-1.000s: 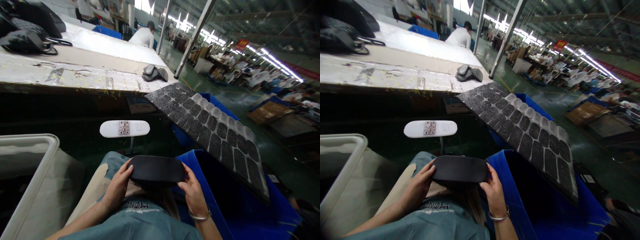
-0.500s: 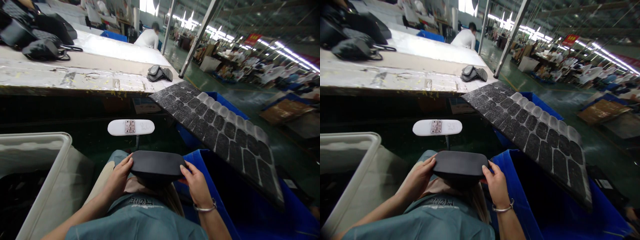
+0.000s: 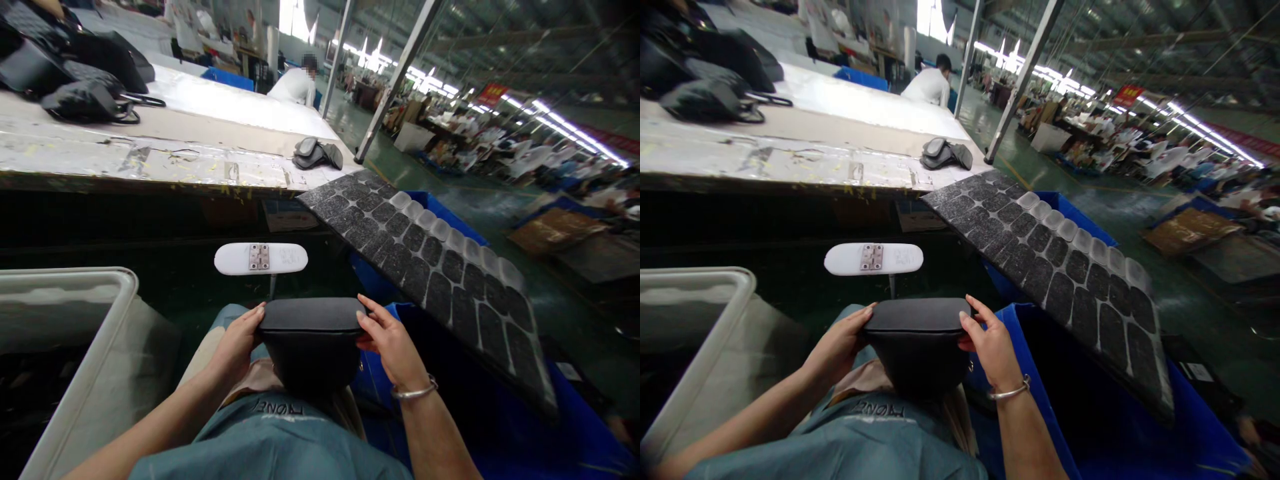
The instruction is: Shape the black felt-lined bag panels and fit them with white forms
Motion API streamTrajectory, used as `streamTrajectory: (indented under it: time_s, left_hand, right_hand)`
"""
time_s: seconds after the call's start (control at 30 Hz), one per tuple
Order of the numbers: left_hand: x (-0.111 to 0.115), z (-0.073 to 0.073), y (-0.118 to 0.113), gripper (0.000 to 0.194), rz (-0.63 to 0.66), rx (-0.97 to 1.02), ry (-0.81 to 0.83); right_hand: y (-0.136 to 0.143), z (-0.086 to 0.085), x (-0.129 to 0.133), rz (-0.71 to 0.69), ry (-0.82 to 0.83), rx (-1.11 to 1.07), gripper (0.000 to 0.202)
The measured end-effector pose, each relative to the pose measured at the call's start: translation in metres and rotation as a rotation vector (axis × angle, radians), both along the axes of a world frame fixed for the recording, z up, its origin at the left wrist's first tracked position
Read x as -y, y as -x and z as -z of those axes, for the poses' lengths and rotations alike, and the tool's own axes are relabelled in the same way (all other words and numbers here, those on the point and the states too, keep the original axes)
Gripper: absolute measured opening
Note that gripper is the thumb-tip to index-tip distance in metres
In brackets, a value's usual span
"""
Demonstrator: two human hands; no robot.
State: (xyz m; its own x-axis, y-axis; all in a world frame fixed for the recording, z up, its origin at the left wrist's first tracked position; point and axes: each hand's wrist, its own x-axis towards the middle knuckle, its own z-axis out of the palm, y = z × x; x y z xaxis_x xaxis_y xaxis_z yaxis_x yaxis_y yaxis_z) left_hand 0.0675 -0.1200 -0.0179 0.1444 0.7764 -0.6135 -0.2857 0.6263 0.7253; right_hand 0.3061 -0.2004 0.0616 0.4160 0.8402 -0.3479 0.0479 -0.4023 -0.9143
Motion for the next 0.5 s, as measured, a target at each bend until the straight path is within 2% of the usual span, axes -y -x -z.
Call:
streamTrajectory:
  time_s: [0.2,0.33,0.43,0.5]
  left_hand:
    - [-0.002,-0.004,-0.008,0.030,-0.032,0.028,0.023]
    - [0.004,-0.006,-0.003,0.039,-0.097,0.113,-0.025]
    - [0.018,-0.011,0.009,0.047,-0.132,0.225,-0.116]
    - [0.030,-0.016,0.020,0.047,-0.152,0.299,-0.163]
  right_hand:
    - [0.001,-0.001,-0.004,0.038,0.022,0.021,0.055]
    - [0.001,0.002,0.000,0.027,0.049,0.071,0.055]
    - [-0.004,0.005,0.015,-0.081,-0.041,0.304,0.044]
    - [-0.011,0.014,0.022,-0.212,-0.228,0.593,0.035]
